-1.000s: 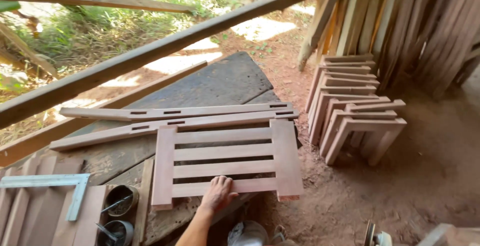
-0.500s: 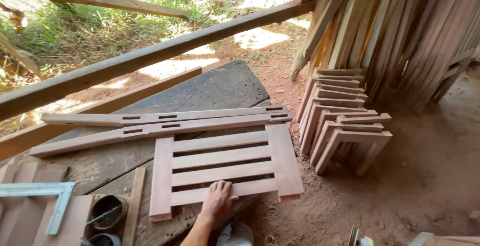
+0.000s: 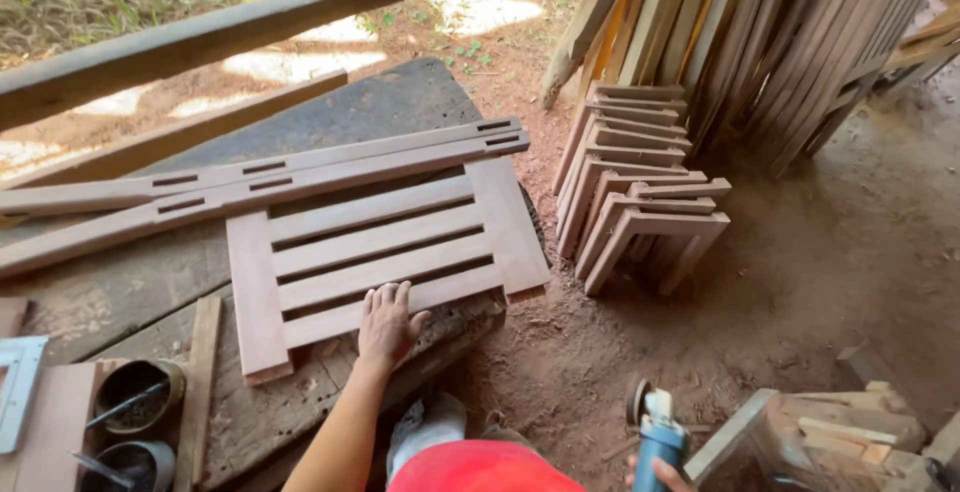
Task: Sanding wooden furniture components using an angle grinder with a sanding disc.
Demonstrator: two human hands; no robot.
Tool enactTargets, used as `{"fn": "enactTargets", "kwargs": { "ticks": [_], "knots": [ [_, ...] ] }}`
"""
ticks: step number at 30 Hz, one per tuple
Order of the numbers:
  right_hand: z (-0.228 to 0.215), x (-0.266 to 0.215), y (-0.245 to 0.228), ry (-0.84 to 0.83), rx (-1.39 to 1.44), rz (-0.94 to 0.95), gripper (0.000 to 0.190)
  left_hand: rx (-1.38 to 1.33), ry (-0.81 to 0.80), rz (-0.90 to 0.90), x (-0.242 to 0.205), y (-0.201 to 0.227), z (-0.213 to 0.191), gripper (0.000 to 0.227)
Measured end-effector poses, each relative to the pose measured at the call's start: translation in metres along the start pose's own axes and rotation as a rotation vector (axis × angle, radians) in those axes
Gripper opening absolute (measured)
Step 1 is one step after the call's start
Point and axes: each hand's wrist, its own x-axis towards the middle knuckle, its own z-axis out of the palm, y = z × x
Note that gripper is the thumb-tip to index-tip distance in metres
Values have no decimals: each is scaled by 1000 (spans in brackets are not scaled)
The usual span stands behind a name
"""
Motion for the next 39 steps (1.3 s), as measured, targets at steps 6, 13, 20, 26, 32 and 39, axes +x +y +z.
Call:
{"fn": "enactTargets", "kwargs": {
  "ticks": [6, 13, 20, 26, 32, 39],
  "knots": [
    [280, -47, -115, 492, -569, -54, 41, -716, -875, -482, -50, 134, -66, 24],
    [356, 5, -128, 294, -998, 91, 60, -1399, -1161, -710, -99, 236, -9, 83],
    [364, 32, -84, 197, -1225, -250, 53, -1750, -581, -1006, -111, 228, -8, 53],
    [392, 38, -88, 199, -1326, -75, 63, -1638, -490, -964, -104, 215, -6, 48],
    [396, 37, -99, 193, -1428, -109, 70, -1715, -555, -1049, -93, 218, -17, 45],
    [396, 49, -117, 164, -1448, -146, 78, -1746, -491, -1014, -70, 225, -18, 46]
  ]
}}
